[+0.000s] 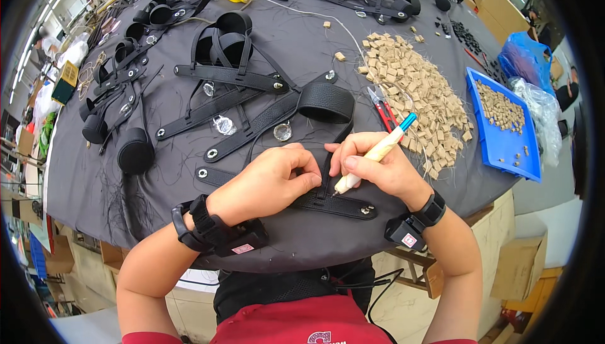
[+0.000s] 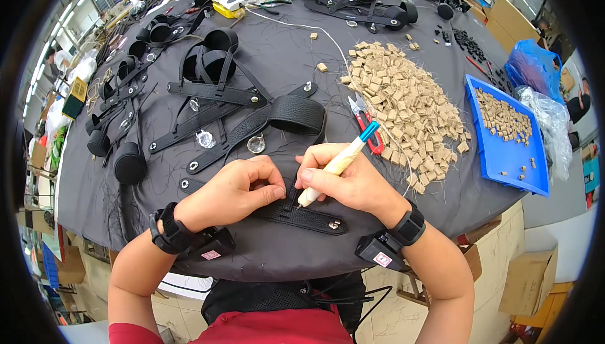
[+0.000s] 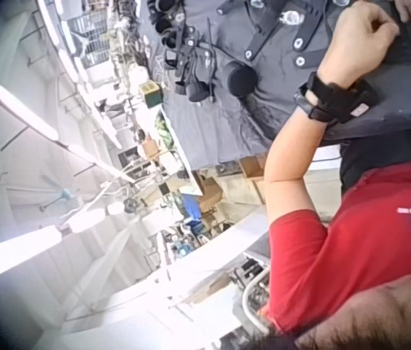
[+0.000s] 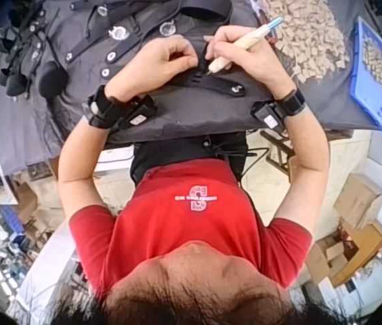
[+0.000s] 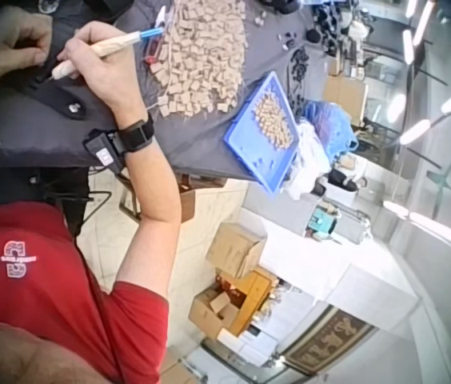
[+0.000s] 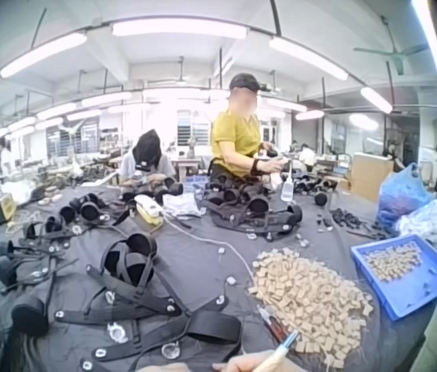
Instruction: The person uses a pen-like tool to mark or apply adhesive to various points on black leather harnesses laid out on a table. They handle multiple harnesses one at a time, repositioning them to access different sections while other workers are visible in the background.
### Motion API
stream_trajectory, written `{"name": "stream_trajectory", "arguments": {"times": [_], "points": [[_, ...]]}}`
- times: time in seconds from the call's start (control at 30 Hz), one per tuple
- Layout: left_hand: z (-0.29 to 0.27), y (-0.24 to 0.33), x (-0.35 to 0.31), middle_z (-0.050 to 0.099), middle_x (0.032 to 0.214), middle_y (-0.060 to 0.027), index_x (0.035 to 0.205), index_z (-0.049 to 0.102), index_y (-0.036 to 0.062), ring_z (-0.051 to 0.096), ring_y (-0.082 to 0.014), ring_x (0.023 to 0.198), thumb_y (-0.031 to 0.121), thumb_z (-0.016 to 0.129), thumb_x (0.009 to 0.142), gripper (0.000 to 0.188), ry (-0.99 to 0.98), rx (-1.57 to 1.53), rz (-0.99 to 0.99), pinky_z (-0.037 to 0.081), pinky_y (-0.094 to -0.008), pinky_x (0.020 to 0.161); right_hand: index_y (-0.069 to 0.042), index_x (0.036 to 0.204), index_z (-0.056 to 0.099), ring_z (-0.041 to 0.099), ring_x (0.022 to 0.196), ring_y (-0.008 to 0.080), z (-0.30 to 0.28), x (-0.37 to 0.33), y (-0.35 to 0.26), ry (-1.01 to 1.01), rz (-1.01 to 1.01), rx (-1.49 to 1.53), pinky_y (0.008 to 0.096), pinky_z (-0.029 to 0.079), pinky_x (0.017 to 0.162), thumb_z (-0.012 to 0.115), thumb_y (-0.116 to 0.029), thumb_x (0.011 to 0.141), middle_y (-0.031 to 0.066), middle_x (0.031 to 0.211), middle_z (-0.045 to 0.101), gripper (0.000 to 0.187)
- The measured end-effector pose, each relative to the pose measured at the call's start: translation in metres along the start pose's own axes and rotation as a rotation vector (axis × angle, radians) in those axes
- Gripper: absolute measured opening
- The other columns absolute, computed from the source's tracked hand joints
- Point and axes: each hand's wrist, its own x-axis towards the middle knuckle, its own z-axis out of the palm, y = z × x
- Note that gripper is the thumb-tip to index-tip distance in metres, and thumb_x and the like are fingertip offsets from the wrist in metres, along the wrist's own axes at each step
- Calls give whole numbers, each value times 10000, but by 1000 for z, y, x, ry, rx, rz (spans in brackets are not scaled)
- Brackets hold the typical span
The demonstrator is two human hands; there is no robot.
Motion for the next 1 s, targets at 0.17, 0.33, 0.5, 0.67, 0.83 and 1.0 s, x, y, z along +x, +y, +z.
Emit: {"name": "stream_trajectory", "arguments": {"times": [0.17, 0.33, 0.5, 0.67, 0.83, 1.0], "points": [[5, -4, 2, 605, 992, -88, 876, 667, 10, 563, -212, 878, 87, 679, 879, 78, 19, 30, 128, 454, -313, 799, -35, 801, 637, 565, 571, 58, -3, -1, 1, 6, 2, 29, 390, 400, 1098, 622, -154, 908, 34, 769, 670, 161], [5, 5, 6, 609, 1103, -97, 845, 666, 14, 558, -287, 1045, 72, 685, 835, 62, 60, 371, 436, 451, -378, 922, -28, 732, 596, 575, 612, 131, -13, -5, -9, 177, -210, 166, 391, 401, 1053, 583, -194, 889, 68, 737, 622, 229], [0, 10, 14, 628, 1109, -100, 827, 656, 8, 572, -302, 1081, 85, 668, 844, 79, -3, 617, 624, 460, -399, 956, -27, 795, 562, 571, 655, 134, -12, -40, -46, 544, -230, 152, 290, 494, 705, 570, -245, 940, 65, 721, 579, 261], [-6, 9, 36, 637, 933, -115, 822, 644, 2, 600, -309, 979, 90, 665, 834, 91, -251, 432, 455, 487, -404, 870, 0, 915, 572, 592, 615, 103, 56, -82, -51, 722, -135, -19, 224, 471, 554, 661, -147, 918, 64, 792, 608, 172], [-15, 14, 54, 637, 858, -117, 824, 656, 3, 613, -315, 919, 89, 659, 837, 86, -337, 396, 436, 491, -405, 820, 0, 906, 635, 588, 682, 94, 87, -86, -22, 771, -71, -317, 231, 471, 624, 785, -34, 790, 65, 807, 645, 193], [-20, 0, 63, 658, 870, -123, 835, 659, -13, 630, -313, 882, 89, 682, 826, 105, -374, 305, 388, 496, -392, 793, 6, 870, 624, 634, 708, 178, 96, -79, -10, 773, -170, -301, 286, 507, 672, 753, -20, 778, 117, 805, 673, 161]]}}
